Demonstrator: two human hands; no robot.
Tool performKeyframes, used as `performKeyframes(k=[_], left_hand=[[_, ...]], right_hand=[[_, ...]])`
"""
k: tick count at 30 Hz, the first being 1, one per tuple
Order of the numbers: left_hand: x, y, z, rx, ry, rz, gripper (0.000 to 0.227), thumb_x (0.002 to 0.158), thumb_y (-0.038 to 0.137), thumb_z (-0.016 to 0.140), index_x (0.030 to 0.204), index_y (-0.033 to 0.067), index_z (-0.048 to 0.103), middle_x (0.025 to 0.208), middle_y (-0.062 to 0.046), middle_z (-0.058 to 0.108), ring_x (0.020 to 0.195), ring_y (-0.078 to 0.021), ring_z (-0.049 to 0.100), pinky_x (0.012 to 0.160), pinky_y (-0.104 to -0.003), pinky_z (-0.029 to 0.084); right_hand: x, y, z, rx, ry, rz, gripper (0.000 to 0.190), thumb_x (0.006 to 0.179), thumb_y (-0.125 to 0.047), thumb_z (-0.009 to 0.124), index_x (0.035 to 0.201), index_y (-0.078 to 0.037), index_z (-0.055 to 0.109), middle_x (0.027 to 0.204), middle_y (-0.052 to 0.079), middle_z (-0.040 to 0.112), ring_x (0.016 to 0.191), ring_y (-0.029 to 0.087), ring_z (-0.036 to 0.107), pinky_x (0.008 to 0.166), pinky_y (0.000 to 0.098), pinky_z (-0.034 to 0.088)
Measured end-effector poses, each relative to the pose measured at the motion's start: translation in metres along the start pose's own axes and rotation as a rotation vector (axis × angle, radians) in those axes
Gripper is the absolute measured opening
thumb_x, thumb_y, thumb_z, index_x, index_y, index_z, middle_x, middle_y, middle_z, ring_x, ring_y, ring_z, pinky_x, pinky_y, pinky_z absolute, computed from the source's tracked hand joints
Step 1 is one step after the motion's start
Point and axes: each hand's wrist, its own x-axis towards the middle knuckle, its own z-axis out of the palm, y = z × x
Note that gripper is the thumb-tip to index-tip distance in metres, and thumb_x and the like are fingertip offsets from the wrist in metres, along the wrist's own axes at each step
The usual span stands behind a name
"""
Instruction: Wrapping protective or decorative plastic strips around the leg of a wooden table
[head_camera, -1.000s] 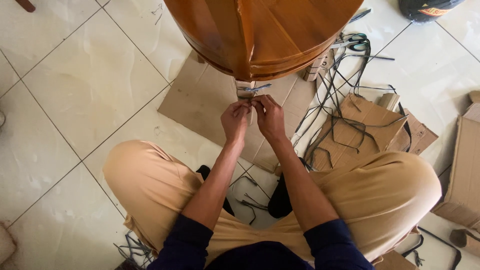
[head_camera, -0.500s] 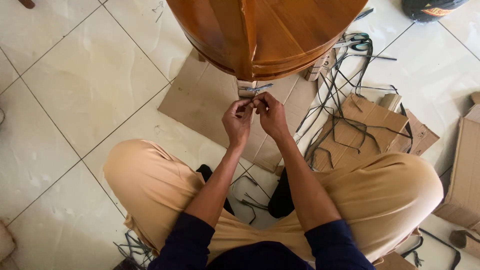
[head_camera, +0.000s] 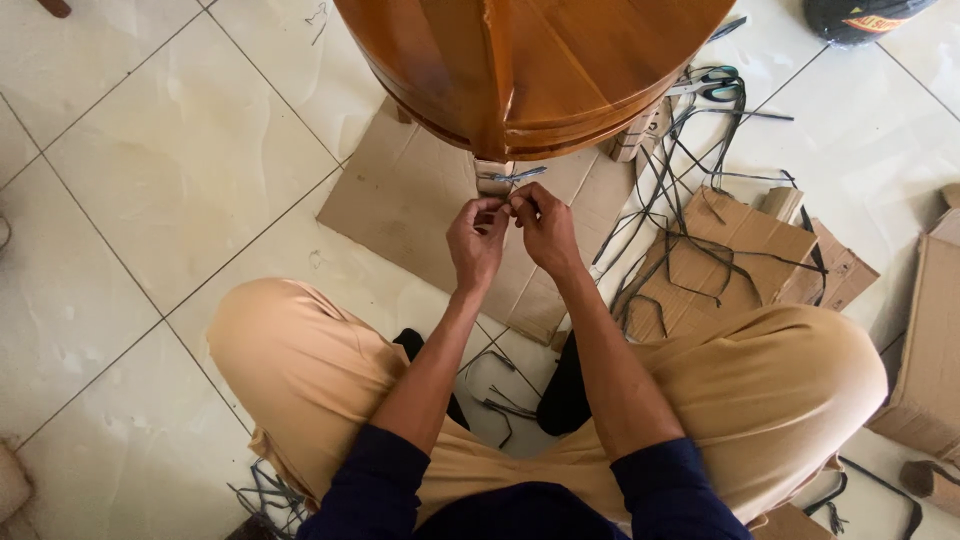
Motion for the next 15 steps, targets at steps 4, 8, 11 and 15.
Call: performKeyframes(k=[4, 8, 11, 15], left_hand=[[-0.005, -0.002, 0.002, -0.148, -0.032, -0.058, 0.015, 0.091, 0.021, 0.079, 0.103, 0.0107, 0.076, 0.09, -0.012, 0.077, 0.082, -0.0222, 0.073, 0.069, -0.037, 0.058], [-0.01, 0.0, 0.003, -0.176, 0.0, -0.06, 0.014, 0.093, 0.02, 0.078, 0.106, 0.0146, 0.078, 0.093, -0.009, 0.079, 0.087, -0.019, 0.074, 0.071, -0.035, 0.06], [-0.008, 0.002, 0.001, -0.182, 0.003, -0.04, 0.014, 0.095, 0.02, 0.077, 0.108, 0.0158, 0.077, 0.094, -0.008, 0.079, 0.088, -0.0191, 0.075, 0.071, -0.035, 0.06], [-0.003, 0.013, -0.003, -0.159, -0.009, -0.047, 0.011, 0.091, 0.018, 0.08, 0.102, 0.016, 0.077, 0.083, -0.005, 0.076, 0.079, -0.0124, 0.069, 0.068, -0.032, 0.058]], right_hand=[[-0.001, -0.01, 0.0, -0.024, -0.029, -0.05, 0.011, 0.103, -0.003, 0.058, 0.097, -0.004, 0.068, 0.076, 0.01, 0.068, 0.065, 0.02, 0.065, 0.061, 0.0322, 0.05], [-0.002, -0.015, 0.002, -0.073, -0.026, -0.097, 0.011, 0.103, -0.001, 0.058, 0.097, -0.003, 0.067, 0.077, 0.014, 0.069, 0.064, 0.025, 0.068, 0.064, 0.0377, 0.054], [-0.002, -0.019, 0.002, -0.082, -0.027, -0.096, 0.01, 0.103, -0.001, 0.059, 0.096, -0.001, 0.067, 0.077, 0.014, 0.069, 0.063, 0.027, 0.068, 0.064, 0.0394, 0.054], [-0.002, -0.02, -0.001, -0.094, -0.007, -0.041, 0.01, 0.103, -0.005, 0.062, 0.095, -0.003, 0.069, 0.075, 0.011, 0.07, 0.063, 0.024, 0.067, 0.067, 0.0379, 0.053]])
